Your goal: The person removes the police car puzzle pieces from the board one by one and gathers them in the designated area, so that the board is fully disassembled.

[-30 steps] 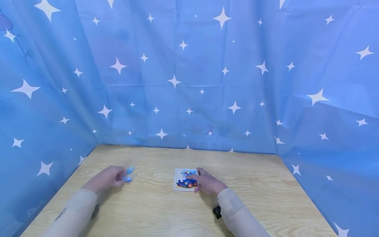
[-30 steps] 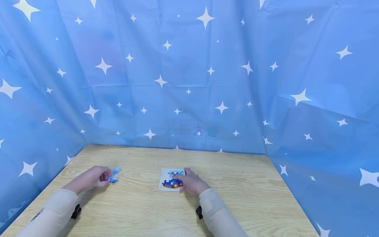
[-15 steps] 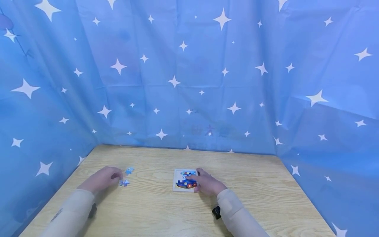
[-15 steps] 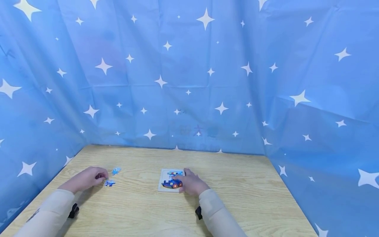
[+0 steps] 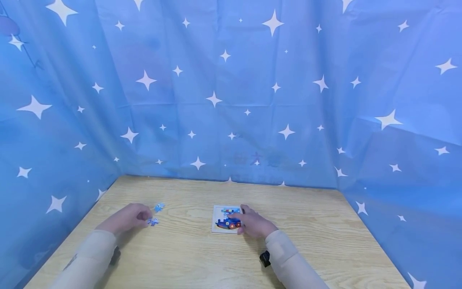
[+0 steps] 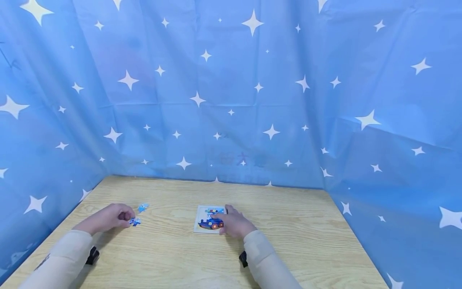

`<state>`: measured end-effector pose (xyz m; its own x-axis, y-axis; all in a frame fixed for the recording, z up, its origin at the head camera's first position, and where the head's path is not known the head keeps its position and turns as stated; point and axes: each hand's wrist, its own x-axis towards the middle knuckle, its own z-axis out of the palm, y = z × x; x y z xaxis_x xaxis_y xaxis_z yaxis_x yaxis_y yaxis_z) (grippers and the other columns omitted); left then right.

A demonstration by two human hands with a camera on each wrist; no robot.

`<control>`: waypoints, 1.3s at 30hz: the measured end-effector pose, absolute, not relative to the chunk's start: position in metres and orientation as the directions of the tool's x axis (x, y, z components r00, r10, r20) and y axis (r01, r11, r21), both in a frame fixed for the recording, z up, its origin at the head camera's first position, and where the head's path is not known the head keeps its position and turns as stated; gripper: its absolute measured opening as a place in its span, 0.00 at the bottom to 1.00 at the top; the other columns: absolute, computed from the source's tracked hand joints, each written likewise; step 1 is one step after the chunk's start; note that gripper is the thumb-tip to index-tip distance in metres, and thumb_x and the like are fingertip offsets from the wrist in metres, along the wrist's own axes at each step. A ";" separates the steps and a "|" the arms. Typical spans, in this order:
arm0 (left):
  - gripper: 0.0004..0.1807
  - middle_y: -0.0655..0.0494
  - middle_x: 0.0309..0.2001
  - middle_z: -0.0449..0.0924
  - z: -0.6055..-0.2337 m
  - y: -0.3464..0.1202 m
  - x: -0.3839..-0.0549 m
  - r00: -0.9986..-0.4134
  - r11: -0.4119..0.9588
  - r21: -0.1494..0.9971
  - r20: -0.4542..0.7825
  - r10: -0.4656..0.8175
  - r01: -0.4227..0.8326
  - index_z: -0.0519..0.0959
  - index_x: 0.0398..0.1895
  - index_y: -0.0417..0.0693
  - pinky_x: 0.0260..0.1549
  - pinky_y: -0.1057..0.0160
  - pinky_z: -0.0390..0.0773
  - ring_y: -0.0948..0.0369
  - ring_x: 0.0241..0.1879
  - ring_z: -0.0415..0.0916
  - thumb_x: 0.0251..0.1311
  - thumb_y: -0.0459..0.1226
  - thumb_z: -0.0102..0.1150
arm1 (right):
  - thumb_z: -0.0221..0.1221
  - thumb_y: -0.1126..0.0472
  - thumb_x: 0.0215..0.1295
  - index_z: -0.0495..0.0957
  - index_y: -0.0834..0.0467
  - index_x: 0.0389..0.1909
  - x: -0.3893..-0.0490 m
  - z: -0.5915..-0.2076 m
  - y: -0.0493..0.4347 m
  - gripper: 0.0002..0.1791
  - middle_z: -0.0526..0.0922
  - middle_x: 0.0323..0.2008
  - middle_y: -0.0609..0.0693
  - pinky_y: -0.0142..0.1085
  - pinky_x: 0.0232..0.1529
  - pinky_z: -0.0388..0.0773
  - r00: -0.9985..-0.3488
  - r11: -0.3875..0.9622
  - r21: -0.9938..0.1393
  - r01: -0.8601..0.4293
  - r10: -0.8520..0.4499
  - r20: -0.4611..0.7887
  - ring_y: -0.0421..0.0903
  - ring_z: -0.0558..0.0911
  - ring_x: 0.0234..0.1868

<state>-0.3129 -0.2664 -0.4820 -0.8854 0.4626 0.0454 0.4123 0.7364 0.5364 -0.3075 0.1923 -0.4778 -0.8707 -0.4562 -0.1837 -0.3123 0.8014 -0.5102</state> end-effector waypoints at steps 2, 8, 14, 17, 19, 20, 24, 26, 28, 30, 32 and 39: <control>0.09 0.62 0.33 0.79 -0.482 -0.266 -0.313 -0.894 0.743 0.541 0.035 0.447 0.393 0.83 0.38 0.49 0.38 0.59 0.77 0.63 0.36 0.74 0.55 0.33 0.72 | 0.61 0.59 0.70 0.71 0.43 0.72 -0.307 -0.478 0.192 0.30 0.48 0.78 0.66 0.66 0.68 0.58 -0.872 0.805 -0.505 -0.311 -0.453 -0.186 0.70 0.53 0.75; 0.10 0.60 0.35 0.80 -0.482 -0.264 -0.314 -0.914 0.749 0.572 0.005 0.405 0.335 0.83 0.39 0.47 0.41 0.55 0.78 0.60 0.38 0.76 0.54 0.32 0.72 | 0.62 0.59 0.70 0.71 0.42 0.72 -0.308 -0.479 0.192 0.30 0.48 0.78 0.66 0.66 0.68 0.58 -0.874 0.810 -0.497 -0.311 -0.450 -0.186 0.70 0.53 0.75; 0.10 0.60 0.34 0.80 -0.481 -0.264 -0.314 -0.917 0.753 0.567 0.007 0.400 0.333 0.83 0.38 0.47 0.41 0.55 0.77 0.60 0.37 0.75 0.54 0.31 0.72 | 0.62 0.59 0.69 0.71 0.41 0.72 -0.309 -0.480 0.192 0.31 0.48 0.78 0.66 0.67 0.68 0.57 -0.878 0.815 -0.497 -0.298 -0.438 -0.191 0.70 0.53 0.76; 0.10 0.60 0.33 0.79 -0.481 -0.265 -0.315 -0.913 0.752 0.561 0.018 0.408 0.347 0.83 0.37 0.47 0.39 0.56 0.76 0.60 0.36 0.74 0.53 0.31 0.72 | 0.62 0.59 0.69 0.71 0.41 0.72 -0.309 -0.481 0.192 0.31 0.47 0.78 0.66 0.67 0.68 0.57 -0.878 0.817 -0.492 -0.302 -0.440 -0.191 0.70 0.53 0.76; 0.10 0.60 0.32 0.78 -0.480 -0.266 -0.315 -0.908 0.748 0.559 0.025 0.417 0.359 0.82 0.37 0.47 0.38 0.57 0.76 0.60 0.35 0.73 0.53 0.31 0.72 | 0.63 0.58 0.69 0.71 0.41 0.72 -0.309 -0.481 0.192 0.31 0.47 0.78 0.66 0.67 0.68 0.57 -0.877 0.818 -0.487 -0.307 -0.442 -0.190 0.70 0.53 0.76; 0.10 0.60 0.32 0.78 -0.480 -0.266 -0.315 -0.906 0.745 0.559 0.027 0.421 0.363 0.82 0.37 0.47 0.38 0.57 0.76 0.60 0.35 0.73 0.53 0.31 0.72 | 0.63 0.58 0.69 0.71 0.41 0.72 -0.310 -0.481 0.192 0.31 0.47 0.78 0.65 0.66 0.68 0.57 -0.877 0.818 -0.487 -0.306 -0.441 -0.190 0.70 0.53 0.76; 0.10 0.60 0.32 0.78 -0.478 -0.266 -0.314 -0.905 0.745 0.557 0.031 0.424 0.368 0.82 0.37 0.47 0.38 0.58 0.76 0.61 0.35 0.73 0.53 0.31 0.73 | 0.63 0.58 0.68 0.71 0.41 0.72 -0.311 -0.481 0.191 0.31 0.48 0.78 0.65 0.66 0.68 0.58 -0.878 0.818 -0.484 -0.310 -0.442 -0.185 0.70 0.53 0.76; 0.11 0.60 0.33 0.78 -0.477 -0.265 -0.314 -0.904 0.746 0.550 0.038 0.426 0.375 0.82 0.38 0.47 0.38 0.58 0.76 0.61 0.35 0.73 0.53 0.32 0.73 | 0.63 0.58 0.69 0.71 0.42 0.72 -0.312 -0.480 0.191 0.31 0.48 0.78 0.66 0.66 0.68 0.58 -0.877 0.818 -0.480 -0.317 -0.446 -0.180 0.70 0.54 0.75; 0.12 0.60 0.33 0.78 -0.475 -0.263 -0.314 -0.900 0.745 0.543 0.047 0.433 0.387 0.81 0.41 0.46 0.38 0.58 0.77 0.61 0.35 0.74 0.54 0.33 0.73 | 0.63 0.58 0.69 0.70 0.42 0.72 -0.312 -0.479 0.191 0.31 0.48 0.78 0.66 0.66 0.68 0.59 -0.875 0.820 -0.474 -0.320 -0.448 -0.182 0.70 0.54 0.75; 0.13 0.61 0.33 0.78 -0.474 -0.259 -0.315 -0.898 0.746 0.538 0.050 0.438 0.394 0.81 0.42 0.47 0.37 0.59 0.77 0.63 0.35 0.74 0.56 0.35 0.73 | 0.62 0.57 0.69 0.70 0.42 0.72 -0.312 -0.479 0.191 0.31 0.48 0.78 0.66 0.65 0.68 0.59 -0.876 0.820 -0.478 -0.316 -0.446 -0.185 0.70 0.54 0.75; 0.12 0.60 0.33 0.78 -0.472 -0.252 -0.315 -0.890 0.736 0.537 0.062 0.453 0.412 0.81 0.43 0.46 0.35 0.60 0.77 0.63 0.33 0.74 0.59 0.36 0.71 | 0.62 0.57 0.69 0.71 0.42 0.72 -0.311 -0.479 0.191 0.31 0.48 0.78 0.66 0.66 0.68 0.58 -0.876 0.819 -0.483 -0.311 -0.444 -0.188 0.70 0.53 0.76; 0.10 0.58 0.33 0.79 -0.462 -0.213 -0.315 -0.851 0.679 0.559 0.098 0.516 0.476 0.81 0.48 0.38 0.32 0.63 0.77 0.65 0.30 0.75 0.67 0.32 0.61 | 0.63 0.60 0.69 0.71 0.41 0.71 -0.310 -0.479 0.190 0.31 0.49 0.78 0.66 0.67 0.67 0.58 -0.880 0.817 -0.492 -0.302 -0.437 -0.185 0.70 0.54 0.75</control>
<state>-0.3154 -0.2133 -0.4620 -0.8513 0.5155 0.0978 0.4756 0.6792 0.5591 -0.3098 0.1902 -0.4790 -0.8802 -0.4370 -0.1854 -0.3017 0.8165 -0.4922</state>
